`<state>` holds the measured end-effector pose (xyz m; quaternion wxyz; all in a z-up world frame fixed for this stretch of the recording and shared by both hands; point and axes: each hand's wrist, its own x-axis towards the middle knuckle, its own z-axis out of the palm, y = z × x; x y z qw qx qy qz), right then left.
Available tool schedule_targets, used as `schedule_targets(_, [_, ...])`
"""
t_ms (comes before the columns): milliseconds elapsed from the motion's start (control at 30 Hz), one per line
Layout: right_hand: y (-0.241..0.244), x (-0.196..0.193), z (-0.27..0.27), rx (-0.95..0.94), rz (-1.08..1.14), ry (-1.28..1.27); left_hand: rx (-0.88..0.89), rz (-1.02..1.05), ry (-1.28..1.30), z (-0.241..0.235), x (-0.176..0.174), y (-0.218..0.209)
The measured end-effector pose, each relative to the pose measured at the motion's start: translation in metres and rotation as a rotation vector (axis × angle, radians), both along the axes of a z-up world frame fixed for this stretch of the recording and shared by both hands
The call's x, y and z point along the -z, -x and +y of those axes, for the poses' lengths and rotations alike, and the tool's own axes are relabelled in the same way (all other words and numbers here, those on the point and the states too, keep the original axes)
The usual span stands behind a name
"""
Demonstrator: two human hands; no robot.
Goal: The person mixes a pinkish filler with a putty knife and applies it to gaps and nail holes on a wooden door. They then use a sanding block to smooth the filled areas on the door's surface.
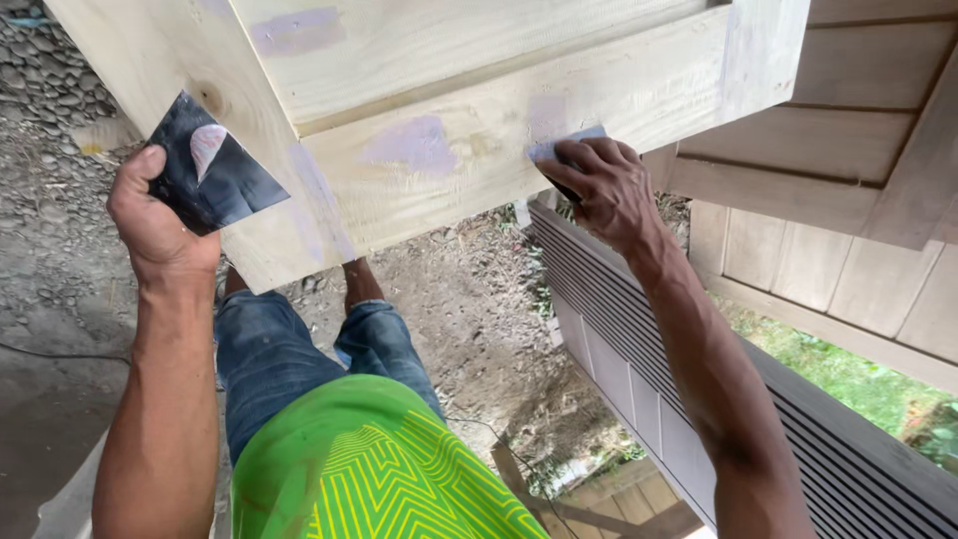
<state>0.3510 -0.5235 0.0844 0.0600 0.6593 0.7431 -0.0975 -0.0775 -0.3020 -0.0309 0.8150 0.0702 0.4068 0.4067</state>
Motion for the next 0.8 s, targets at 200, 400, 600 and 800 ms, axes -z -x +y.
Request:
schedule_targets(200, [-0.006, 0.02, 0.025, 0.092, -0.048, 0.104, 0.01, 0.055, -0.105, -0.001, 0.002, -0.003])
schedule_targets(400, [0.026, 0.024, -0.001, -0.076, 0.025, -0.037, 0.018, 0.126, -0.158, -0.005, 0.004, 0.001])
schedule_targets(600, [0.018, 0.018, -0.001, 0.026, 0.04, 0.092, 0.013, 0.175, -0.196, -0.001, -0.008, -0.011])
schedule_targets(800, [0.022, 0.044, -0.032, -0.065, 0.023, -0.066, 0.076, 0.198, -0.197, -0.003, -0.016, -0.008])
